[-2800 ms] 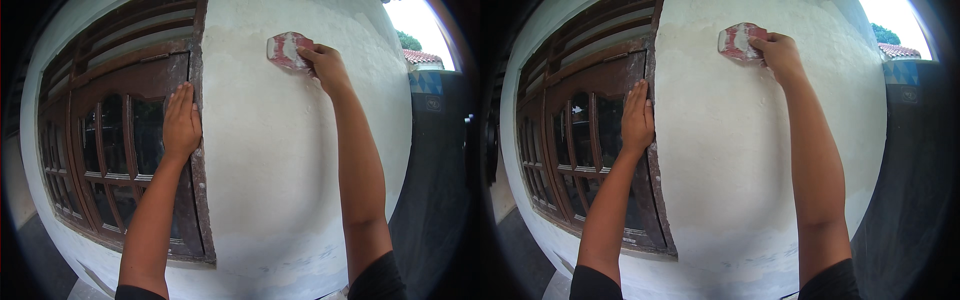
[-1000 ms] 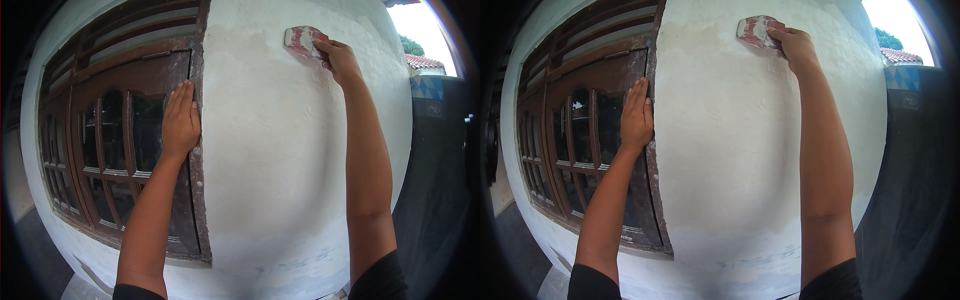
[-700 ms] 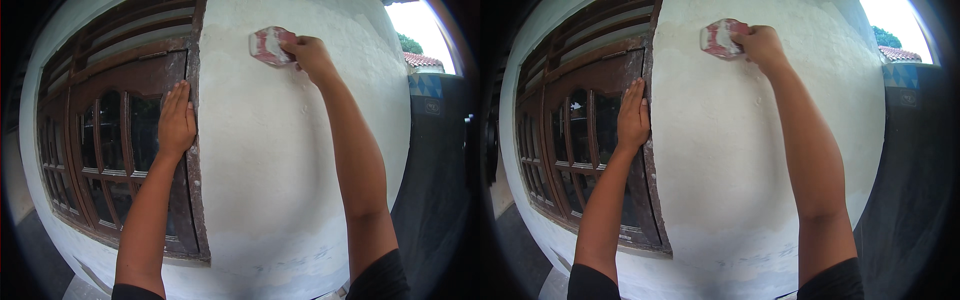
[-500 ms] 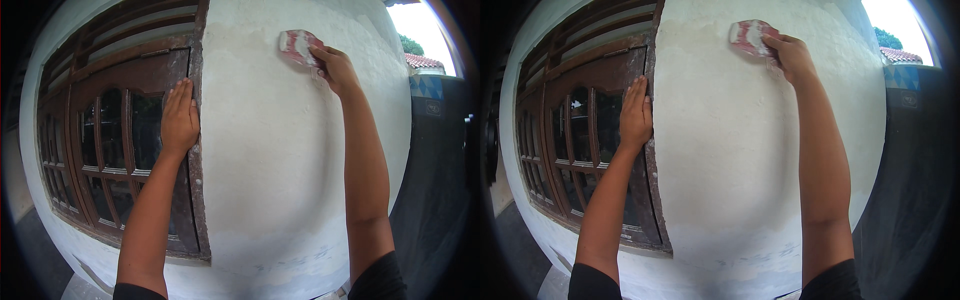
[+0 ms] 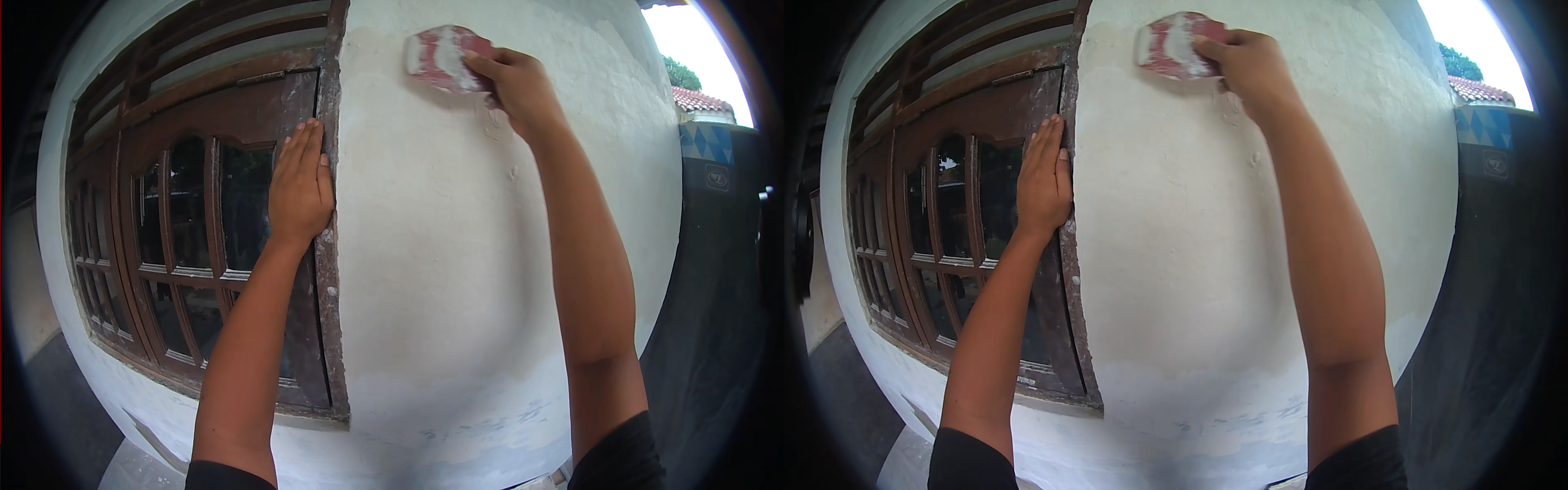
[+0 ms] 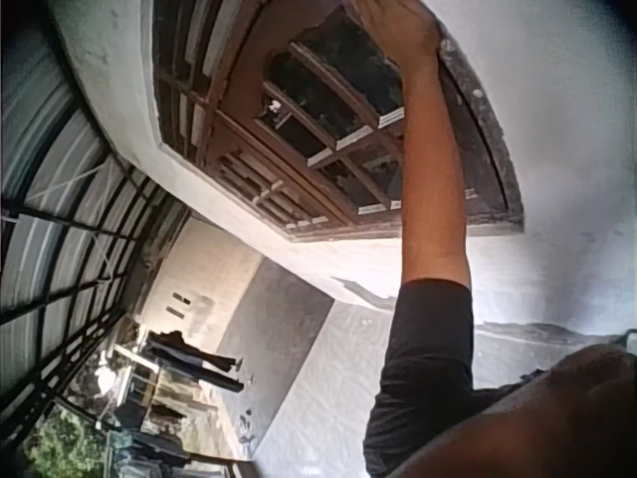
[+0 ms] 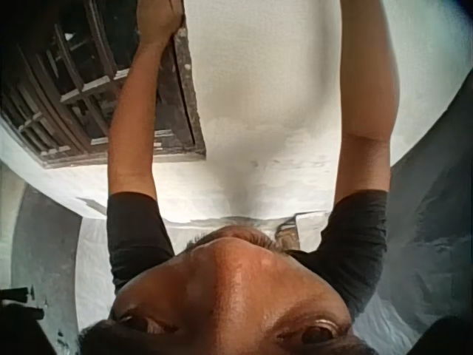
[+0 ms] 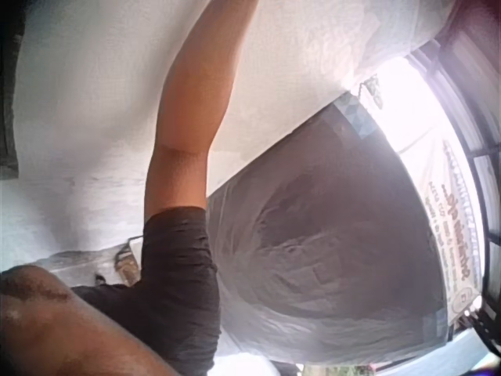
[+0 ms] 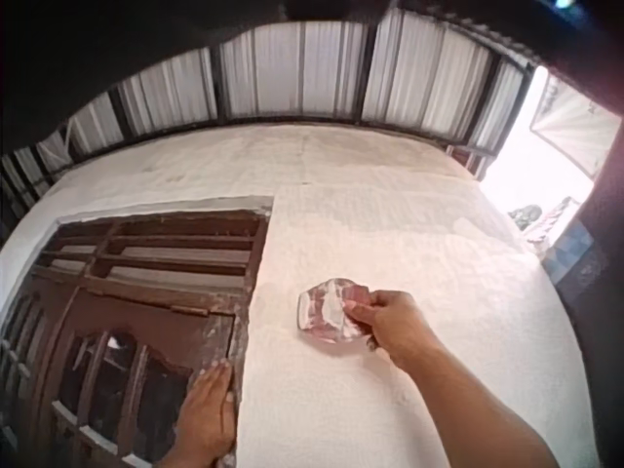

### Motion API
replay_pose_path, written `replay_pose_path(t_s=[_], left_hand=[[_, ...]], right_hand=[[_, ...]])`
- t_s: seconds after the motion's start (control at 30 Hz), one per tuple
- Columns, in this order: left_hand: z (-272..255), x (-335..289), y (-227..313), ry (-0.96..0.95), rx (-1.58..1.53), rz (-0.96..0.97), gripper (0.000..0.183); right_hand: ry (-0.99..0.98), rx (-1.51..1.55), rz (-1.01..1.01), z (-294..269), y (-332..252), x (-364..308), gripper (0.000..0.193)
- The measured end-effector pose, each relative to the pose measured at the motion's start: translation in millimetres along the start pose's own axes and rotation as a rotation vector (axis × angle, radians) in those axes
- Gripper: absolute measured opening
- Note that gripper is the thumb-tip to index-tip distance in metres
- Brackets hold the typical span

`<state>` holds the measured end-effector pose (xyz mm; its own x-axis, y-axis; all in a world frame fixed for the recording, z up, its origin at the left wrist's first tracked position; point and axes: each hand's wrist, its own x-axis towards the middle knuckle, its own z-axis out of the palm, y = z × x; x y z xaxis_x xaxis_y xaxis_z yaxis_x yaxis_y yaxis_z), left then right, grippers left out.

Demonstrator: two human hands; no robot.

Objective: The person applies wall putty to a window frame with a putty knife, smoothing it around the edges.

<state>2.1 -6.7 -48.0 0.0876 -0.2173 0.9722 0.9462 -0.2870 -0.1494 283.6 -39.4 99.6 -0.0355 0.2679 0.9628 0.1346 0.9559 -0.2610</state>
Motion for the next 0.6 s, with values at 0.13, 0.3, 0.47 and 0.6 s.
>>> replay_pose_path(t_s=[0.13, 0.3, 0.47, 0.6], left_hand=[[1, -1, -3, -0.003, -0.034, 0.004, 0.045], [1, 1, 1, 0.008, -0.002, 0.006, 0.045], [0, 0, 1, 0.006, -0.012, -0.002, 0.044], [0, -2, -5, -0.007, -0.028, 0.002, 0.045]], right_hand=[[-0.082, -0.212, 0.051, 30, -18, 6, 0.036], [0.040, -0.033, 0.120, -33, 14, 18, 0.039], [-0.067, -0.010, 0.065, -4, 1, 5, 0.036], [-0.068, -0.236, 0.057, 16, -9, 3, 0.035]])
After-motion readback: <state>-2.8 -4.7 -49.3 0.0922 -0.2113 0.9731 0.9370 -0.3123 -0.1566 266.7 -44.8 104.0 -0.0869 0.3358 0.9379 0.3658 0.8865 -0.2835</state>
